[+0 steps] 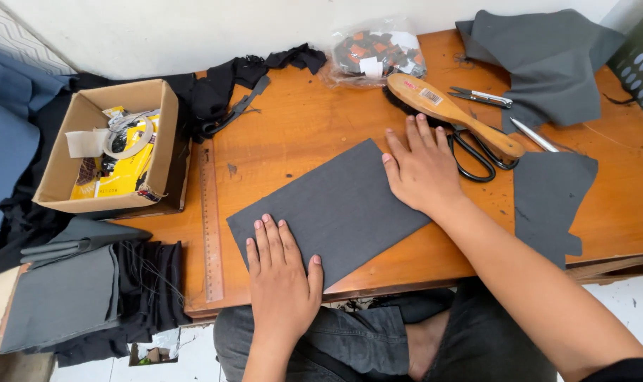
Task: The person smooths a piece of dark gray fabric on a wooden table, brushes it with a hairbrush, and then folds it into a small square. The folded fabric is placed on a stack of similar folded items on the left side of the table.
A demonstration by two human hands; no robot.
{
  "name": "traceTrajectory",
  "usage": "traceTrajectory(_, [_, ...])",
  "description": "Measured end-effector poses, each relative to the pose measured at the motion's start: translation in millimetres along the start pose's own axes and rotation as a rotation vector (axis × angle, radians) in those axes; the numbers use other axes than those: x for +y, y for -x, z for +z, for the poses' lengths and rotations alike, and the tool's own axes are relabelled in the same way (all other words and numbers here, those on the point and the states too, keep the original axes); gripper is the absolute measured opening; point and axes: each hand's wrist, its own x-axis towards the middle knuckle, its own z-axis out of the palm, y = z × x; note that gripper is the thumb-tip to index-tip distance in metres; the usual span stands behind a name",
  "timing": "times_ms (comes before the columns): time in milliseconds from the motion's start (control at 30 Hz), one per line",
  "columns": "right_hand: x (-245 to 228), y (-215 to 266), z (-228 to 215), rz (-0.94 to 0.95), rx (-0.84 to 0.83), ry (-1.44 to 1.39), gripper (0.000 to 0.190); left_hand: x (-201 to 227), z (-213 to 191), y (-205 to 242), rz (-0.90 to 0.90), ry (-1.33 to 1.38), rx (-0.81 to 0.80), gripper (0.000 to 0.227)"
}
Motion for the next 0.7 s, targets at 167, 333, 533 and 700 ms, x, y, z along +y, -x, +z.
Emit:
traceTrajectory(167, [-47, 26, -26, -0.393, 0.025, -0.153, 0.050, 0, 1, 0, 0.006, -0.017, 0.008, 0.061])
traceTrajectory(333, [-59, 64, -33, -0.762, -0.175, -0.264, 0.050, -1, 2, -1, 0.008, 0.018, 0.002, 0.062])
traceTrajectory(533, [-7, 69, -29, -0.316, -0.216, -0.143, 0.048, -2, 1, 0, -0.008, -0.008, -0.003, 0.062])
traceTrajectory(700, [-24, 77, -43, -0.194, 0.107, -0.090, 0.061, -1, 1, 0, 0.009, -0.031, 0.008, 0.063])
